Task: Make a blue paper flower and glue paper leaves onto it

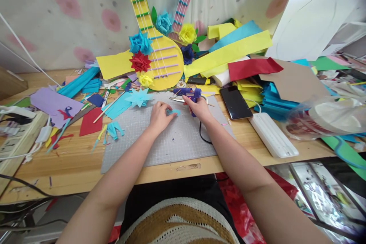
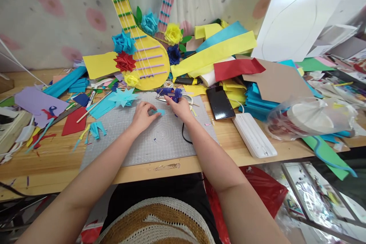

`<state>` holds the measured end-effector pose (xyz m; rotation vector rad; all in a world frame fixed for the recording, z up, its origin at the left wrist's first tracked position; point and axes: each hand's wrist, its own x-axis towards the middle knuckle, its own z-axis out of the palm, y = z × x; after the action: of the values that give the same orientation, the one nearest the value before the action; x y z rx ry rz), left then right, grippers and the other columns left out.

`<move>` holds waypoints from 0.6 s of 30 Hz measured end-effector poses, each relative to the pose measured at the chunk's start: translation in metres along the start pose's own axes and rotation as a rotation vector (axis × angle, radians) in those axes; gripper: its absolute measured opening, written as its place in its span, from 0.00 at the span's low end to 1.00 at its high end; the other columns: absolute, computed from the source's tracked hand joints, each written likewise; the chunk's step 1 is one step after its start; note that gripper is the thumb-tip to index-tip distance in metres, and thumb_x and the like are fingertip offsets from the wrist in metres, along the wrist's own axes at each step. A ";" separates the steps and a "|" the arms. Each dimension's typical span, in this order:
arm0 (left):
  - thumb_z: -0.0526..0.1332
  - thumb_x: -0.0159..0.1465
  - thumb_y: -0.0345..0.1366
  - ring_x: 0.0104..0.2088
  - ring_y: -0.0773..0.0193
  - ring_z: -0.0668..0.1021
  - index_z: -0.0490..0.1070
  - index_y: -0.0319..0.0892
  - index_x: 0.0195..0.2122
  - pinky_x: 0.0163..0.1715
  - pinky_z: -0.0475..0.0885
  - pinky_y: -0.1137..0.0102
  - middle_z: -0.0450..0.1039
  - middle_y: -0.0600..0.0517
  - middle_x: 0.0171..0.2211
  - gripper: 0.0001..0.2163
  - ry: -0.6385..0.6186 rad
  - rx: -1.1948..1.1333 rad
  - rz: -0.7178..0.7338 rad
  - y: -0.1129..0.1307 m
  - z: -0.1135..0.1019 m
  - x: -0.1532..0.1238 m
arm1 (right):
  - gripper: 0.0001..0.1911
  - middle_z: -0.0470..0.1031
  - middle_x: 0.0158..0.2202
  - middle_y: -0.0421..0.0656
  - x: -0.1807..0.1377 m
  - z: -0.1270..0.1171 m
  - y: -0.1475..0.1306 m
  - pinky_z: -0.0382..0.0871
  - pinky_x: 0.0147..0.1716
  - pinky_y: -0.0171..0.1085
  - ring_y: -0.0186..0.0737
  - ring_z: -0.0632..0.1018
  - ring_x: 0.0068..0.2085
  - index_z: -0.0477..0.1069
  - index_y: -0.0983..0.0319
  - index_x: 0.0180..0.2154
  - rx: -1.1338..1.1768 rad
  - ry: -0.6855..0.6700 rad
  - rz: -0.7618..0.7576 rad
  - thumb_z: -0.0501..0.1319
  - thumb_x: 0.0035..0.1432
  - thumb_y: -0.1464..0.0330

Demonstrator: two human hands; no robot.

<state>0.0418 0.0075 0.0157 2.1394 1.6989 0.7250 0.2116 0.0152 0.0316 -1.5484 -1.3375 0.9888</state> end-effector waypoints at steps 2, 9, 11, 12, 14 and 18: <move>0.64 0.51 0.42 0.46 0.55 0.66 0.70 0.41 0.35 0.47 0.62 0.62 0.65 0.46 0.40 0.13 -0.015 0.030 -0.019 0.002 0.002 -0.002 | 0.25 0.63 0.14 0.38 -0.001 0.000 -0.001 0.59 0.17 0.31 0.30 0.65 0.16 0.70 0.64 0.23 -0.005 -0.003 -0.010 0.57 0.46 0.46; 0.65 0.49 0.41 0.48 0.53 0.65 0.70 0.41 0.32 0.49 0.60 0.60 0.64 0.46 0.41 0.12 -0.049 0.011 -0.160 0.008 0.003 0.000 | 0.27 0.64 0.15 0.38 -0.003 -0.001 -0.002 0.59 0.18 0.31 0.30 0.66 0.17 0.70 0.64 0.23 -0.039 -0.008 -0.046 0.55 0.47 0.46; 0.65 0.49 0.39 0.47 0.54 0.66 0.71 0.41 0.30 0.49 0.60 0.60 0.65 0.46 0.40 0.10 -0.046 -0.008 -0.181 0.009 0.002 0.000 | 0.26 0.64 0.15 0.38 -0.003 -0.001 -0.002 0.59 0.18 0.31 0.30 0.66 0.17 0.70 0.65 0.23 -0.038 -0.001 -0.040 0.55 0.47 0.46; 0.65 0.49 0.38 0.47 0.54 0.66 0.71 0.41 0.30 0.48 0.60 0.60 0.65 0.46 0.40 0.10 -0.037 -0.023 -0.181 0.010 0.002 0.000 | 0.26 0.64 0.14 0.38 -0.003 -0.001 -0.002 0.59 0.18 0.31 0.30 0.66 0.17 0.70 0.65 0.23 -0.036 0.002 -0.035 0.56 0.47 0.46; 0.65 0.50 0.36 0.45 0.57 0.68 0.70 0.41 0.28 0.47 0.61 0.61 0.67 0.47 0.37 0.07 -0.005 -0.075 -0.157 0.008 0.002 -0.001 | 0.26 0.63 0.14 0.38 -0.003 -0.001 -0.003 0.59 0.18 0.31 0.30 0.66 0.17 0.70 0.64 0.23 -0.030 0.002 -0.026 0.56 0.47 0.46; 0.60 0.54 0.34 0.36 0.64 0.72 0.68 0.41 0.28 0.40 0.67 0.67 0.71 0.51 0.31 0.03 0.047 -0.306 -0.109 -0.002 0.001 -0.006 | 0.27 0.62 0.13 0.38 -0.004 -0.001 -0.003 0.59 0.18 0.32 0.31 0.66 0.17 0.70 0.65 0.24 -0.020 0.007 -0.018 0.56 0.47 0.46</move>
<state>0.0402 0.0021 0.0126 1.8210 1.5947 0.9418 0.2111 0.0116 0.0348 -1.5511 -1.3583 0.9605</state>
